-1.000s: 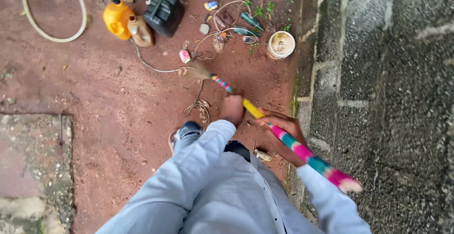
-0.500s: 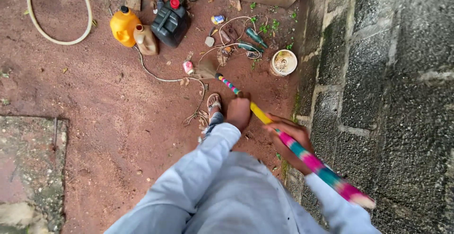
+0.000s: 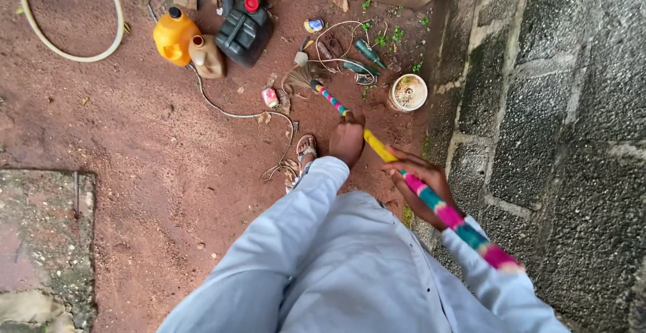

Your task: Sweep debris and leaves from a dirt yard area using a broom.

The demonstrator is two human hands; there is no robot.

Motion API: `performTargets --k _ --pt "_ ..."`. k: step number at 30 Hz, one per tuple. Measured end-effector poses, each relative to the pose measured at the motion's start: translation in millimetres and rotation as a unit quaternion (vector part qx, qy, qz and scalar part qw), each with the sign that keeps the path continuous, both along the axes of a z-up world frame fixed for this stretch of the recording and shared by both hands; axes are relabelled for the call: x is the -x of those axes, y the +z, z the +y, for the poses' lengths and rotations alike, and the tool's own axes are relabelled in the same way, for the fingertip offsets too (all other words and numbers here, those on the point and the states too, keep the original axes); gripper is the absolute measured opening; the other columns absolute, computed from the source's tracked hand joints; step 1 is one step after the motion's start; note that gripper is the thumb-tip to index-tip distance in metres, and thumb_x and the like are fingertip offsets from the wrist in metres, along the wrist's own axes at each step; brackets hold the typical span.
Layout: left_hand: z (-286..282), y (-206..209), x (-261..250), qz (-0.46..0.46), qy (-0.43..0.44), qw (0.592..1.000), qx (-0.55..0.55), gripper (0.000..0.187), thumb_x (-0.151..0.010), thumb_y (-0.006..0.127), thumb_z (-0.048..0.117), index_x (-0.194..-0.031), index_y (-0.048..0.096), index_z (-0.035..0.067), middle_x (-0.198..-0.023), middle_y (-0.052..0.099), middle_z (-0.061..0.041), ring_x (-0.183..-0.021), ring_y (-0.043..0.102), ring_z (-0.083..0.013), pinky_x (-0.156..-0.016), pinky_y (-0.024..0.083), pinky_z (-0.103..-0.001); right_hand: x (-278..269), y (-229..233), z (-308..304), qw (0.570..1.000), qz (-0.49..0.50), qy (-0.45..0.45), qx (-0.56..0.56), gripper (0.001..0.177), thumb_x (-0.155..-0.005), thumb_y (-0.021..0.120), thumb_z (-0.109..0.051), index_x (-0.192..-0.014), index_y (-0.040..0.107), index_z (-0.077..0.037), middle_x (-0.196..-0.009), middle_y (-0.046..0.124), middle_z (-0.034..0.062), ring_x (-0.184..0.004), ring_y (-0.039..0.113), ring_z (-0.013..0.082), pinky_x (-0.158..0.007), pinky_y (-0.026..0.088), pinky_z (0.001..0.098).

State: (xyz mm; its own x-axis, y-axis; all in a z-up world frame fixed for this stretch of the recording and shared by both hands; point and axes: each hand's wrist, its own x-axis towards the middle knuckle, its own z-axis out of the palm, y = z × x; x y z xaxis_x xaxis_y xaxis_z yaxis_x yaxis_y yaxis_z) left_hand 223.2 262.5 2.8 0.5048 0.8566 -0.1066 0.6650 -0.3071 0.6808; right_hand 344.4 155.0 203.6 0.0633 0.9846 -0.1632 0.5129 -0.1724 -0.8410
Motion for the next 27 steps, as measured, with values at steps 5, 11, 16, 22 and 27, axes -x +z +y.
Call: performTargets --k 5,11,16,22,27 --pt "-25.4 34.3 -21.8 -0.064 0.027 0.998 -0.014 0.022 -0.080 0.063 -0.002 -0.102 0.064 0.000 -0.108 0.065 -0.026 -0.092 0.069 -0.0437 -0.075 0.059 -0.049 6.5 60.4 -10.8 0.994 -0.105 -0.017 0.005 0.018 -0.091 0.069 -0.010 -0.106 0.079 -0.007 -0.130 0.073 0.0165 -0.107 0.076 0.0227 -0.091 0.060 0.0344" --pt "-1.9 18.3 -26.3 -0.095 -0.040 0.992 0.078 0.021 -0.084 0.062 -0.001 -0.105 0.067 0.003 -0.099 0.068 -0.025 -0.090 0.070 -0.0410 -0.076 0.059 -0.050 9.8 33.5 11.2 0.987 -0.135 -0.059 0.063 0.019 -0.090 0.069 -0.010 -0.106 0.078 -0.007 -0.127 0.073 0.0157 -0.106 0.076 0.0232 -0.090 0.060 0.0353" --pt "3.5 14.2 -24.3 -0.029 0.024 0.995 0.089 0.012 -0.089 0.064 0.005 -0.099 0.069 0.005 -0.097 0.071 -0.024 -0.088 0.071 -0.0417 -0.071 0.057 -0.053 -24.0 38.5 28.8 0.994 -0.086 0.050 0.035 0.022 -0.088 0.069 -0.006 -0.108 0.078 -0.004 -0.129 0.072 0.0182 -0.113 0.073 0.0260 -0.096 0.056 0.0379" --pt "0.3 101.6 -40.2 -0.072 0.027 0.995 0.058 0.010 -0.085 0.065 0.005 -0.093 0.071 0.003 -0.090 0.072 -0.022 -0.081 0.074 -0.0385 -0.072 0.060 -0.048 -36.3 127.6 37.2 0.993 -0.093 0.059 -0.041 0.020 -0.093 0.068 0.000 -0.109 0.077 -0.007 -0.128 0.074 0.0147 -0.114 0.076 0.0258 -0.099 0.060 0.0352" --pt "27.1 27.8 -63.3 -0.106 0.070 0.990 0.056 0.010 -0.079 0.068 0.004 -0.088 0.073 0.002 -0.090 0.071 -0.026 -0.078 0.073 -0.0404 -0.069 0.060 -0.048 -42.0 82.1 67.4 0.966 -0.190 0.170 -0.048 0.027 -0.081 0.074 -0.004 -0.107 0.078 -0.007 -0.120 0.073 0.0216 -0.103 0.075 0.0313 -0.088 0.060 0.0383"
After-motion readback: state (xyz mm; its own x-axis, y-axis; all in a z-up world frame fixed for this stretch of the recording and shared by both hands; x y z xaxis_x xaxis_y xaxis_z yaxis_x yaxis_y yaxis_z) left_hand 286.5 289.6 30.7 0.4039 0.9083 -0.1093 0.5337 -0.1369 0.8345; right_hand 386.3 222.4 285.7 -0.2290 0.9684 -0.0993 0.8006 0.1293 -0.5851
